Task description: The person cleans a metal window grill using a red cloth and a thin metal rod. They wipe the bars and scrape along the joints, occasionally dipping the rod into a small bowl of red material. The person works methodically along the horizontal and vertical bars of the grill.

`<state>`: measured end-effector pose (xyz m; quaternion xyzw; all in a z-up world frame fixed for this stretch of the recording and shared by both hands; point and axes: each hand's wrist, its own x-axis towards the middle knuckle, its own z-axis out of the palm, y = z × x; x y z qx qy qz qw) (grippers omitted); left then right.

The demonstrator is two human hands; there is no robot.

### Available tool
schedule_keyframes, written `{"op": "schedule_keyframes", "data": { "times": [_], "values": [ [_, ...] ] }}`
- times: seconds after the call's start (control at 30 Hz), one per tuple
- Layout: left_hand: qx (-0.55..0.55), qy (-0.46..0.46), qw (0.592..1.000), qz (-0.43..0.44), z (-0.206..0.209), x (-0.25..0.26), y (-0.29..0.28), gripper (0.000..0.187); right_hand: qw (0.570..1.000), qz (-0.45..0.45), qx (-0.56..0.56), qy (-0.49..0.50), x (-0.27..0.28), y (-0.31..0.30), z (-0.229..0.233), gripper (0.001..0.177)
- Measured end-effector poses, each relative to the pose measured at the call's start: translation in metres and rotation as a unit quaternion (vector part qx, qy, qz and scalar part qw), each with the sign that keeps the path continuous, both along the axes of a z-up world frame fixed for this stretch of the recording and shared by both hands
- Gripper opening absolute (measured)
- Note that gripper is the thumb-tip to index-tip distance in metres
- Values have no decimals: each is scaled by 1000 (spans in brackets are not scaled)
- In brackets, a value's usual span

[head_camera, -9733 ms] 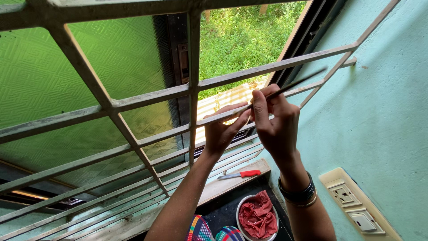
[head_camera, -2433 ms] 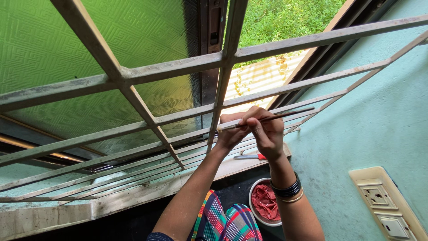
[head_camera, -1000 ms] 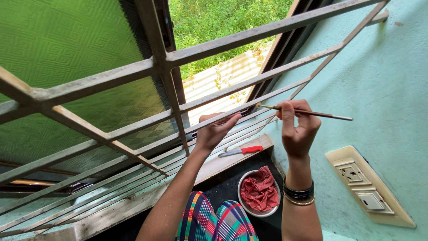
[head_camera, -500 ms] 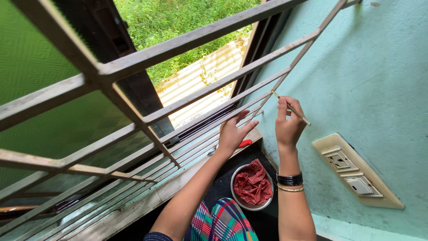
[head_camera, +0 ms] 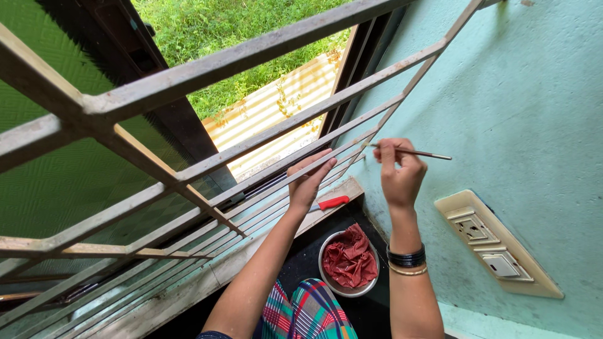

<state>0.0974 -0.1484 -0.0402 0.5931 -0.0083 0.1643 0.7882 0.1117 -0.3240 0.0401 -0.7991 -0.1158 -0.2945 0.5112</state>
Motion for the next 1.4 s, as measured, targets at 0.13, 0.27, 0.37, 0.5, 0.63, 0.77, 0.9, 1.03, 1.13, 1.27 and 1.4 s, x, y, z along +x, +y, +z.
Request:
{"op": "schedule_keyframes", "data": {
  "times": [0.13,0.27,0.37,0.5,0.63,0.77,0.9,1.03,1.13,1.27,1.4],
  "values": [
    [1,14,1000,9,-5,-12,10,30,999,-18,-42,22,3,6,-3,19],
    [28,29,999,27,2,-23,20,30,996,32,-84,-10,-13,26,-3,17],
    [31,22,999,35,-2,-29,24,29,995,-11,-94,-24,-22,35,3,16],
    [-28,33,999,24,-2,-31,24,30,993,85,-76,11,-43,54,11,17],
    [-22,35,998,40,-10,-34,23,29,996,16,-91,-17,-45,53,10,17],
    [-56,21,997,38,-16,-34,27,28,995,82,-50,15,-51,67,6,18],
    [-47,40,997,46,-20,-43,35,27,998,25,-62,7,-52,70,11,18],
    [-51,34,998,34,-15,-53,49,27,994,69,-82,12,-65,84,17,17],
    [-25,46,998,36,-14,-61,57,27,990,120,-69,2,-75,97,18,15],
    [14,46,998,49,-15,-68,65,26,988,82,-131,-30,-78,107,22,13],
    [-43,31,999,13,-17,-76,76,30,979,176,-102,-23,-93,126,26,9]
  ]
}}
